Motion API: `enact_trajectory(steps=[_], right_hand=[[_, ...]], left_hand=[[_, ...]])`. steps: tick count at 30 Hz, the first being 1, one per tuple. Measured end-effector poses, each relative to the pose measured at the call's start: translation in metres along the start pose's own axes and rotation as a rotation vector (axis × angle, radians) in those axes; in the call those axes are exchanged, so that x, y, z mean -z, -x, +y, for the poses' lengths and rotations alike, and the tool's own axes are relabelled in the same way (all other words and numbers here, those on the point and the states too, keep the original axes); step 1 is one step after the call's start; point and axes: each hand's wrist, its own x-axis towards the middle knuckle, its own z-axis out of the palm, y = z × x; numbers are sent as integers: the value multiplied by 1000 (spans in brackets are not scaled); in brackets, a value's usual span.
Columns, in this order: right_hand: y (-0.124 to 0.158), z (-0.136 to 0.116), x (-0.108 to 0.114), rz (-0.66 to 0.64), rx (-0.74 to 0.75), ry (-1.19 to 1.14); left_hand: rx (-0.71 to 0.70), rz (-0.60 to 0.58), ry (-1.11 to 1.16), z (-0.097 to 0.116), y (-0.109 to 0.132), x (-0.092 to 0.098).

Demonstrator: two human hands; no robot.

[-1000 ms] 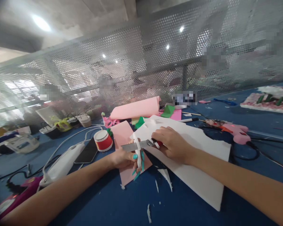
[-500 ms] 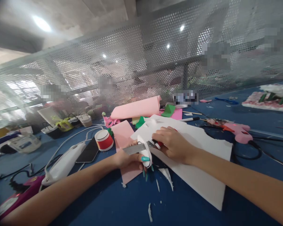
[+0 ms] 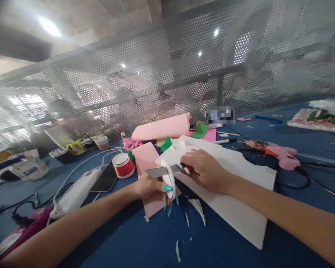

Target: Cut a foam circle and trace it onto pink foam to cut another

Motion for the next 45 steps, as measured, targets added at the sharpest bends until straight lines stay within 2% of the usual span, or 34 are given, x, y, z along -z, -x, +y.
enact_trajectory(steps=[10, 19, 22, 26, 31, 38, 45], right_hand=[[1, 1, -3, -23, -4, 15], [2, 4, -5, 56, -122, 88], [4, 5, -5, 136, -156, 112], [4, 6, -5, 218, -167, 121], [3, 4, -3, 192, -120, 104], [2, 4, -4, 94, -101, 65], [3, 5, -4, 64, -104, 56]], left_hand=[[64, 111, -60, -5, 1, -1], [112, -8, -95, -4, 1, -1], [57, 8, -28, -7, -1, 5], [-122, 146, 92, -9, -6, 12], [-232, 259, 174, -9, -9, 10], [-185, 198, 222, -9, -9, 13], [-175, 211, 212, -7, -7, 10]])
